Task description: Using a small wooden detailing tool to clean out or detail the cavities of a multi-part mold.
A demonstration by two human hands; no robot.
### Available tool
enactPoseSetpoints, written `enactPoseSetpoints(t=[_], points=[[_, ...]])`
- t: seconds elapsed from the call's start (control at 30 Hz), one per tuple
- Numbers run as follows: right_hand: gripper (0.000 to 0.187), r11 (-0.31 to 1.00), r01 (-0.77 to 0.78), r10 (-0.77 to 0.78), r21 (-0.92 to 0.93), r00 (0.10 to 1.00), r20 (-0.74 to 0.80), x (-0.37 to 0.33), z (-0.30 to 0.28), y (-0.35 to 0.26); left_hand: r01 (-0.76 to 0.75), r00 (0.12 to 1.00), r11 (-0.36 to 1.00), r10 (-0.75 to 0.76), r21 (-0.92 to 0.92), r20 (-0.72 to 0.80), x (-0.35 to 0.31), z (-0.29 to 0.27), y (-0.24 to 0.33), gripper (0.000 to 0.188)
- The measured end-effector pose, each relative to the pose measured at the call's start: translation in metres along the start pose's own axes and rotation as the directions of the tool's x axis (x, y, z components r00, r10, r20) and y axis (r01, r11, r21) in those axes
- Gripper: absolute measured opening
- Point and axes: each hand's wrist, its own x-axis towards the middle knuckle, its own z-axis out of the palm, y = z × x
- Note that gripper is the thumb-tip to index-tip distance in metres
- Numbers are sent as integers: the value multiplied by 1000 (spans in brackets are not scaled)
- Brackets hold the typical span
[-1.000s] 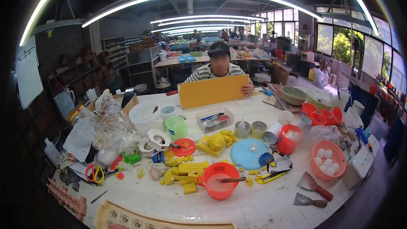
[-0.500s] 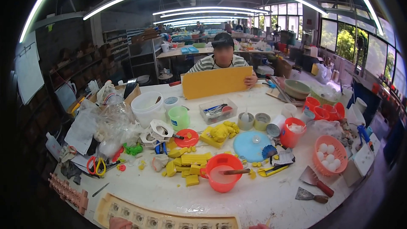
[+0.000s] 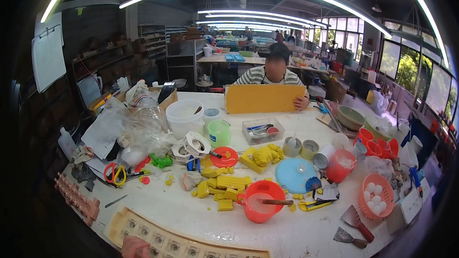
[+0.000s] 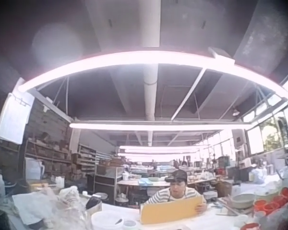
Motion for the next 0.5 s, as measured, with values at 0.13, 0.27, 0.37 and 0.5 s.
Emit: enactPoseSetpoints(t=[0.13,0.27,0.37,0.5], points=[[25,1000,10,-10,26,1000,4,1,2,-7,-9,1000,1000,9,10,11,-1,-2,-2,13],[25,999,36,-36,-2,999,5,3,4,-4,10,1000,1000,-10,22,-10,1,-1,-1,13],[26,999,37,-37,1,999,-4,1,5,-5,5,1000,1000,-5,-16,-11,2,-1,-1,12],[27,1000,-4,4,11,1000,-6,4,3,-7,21,1000,1000,-21,8,12,8,0,7,12]])
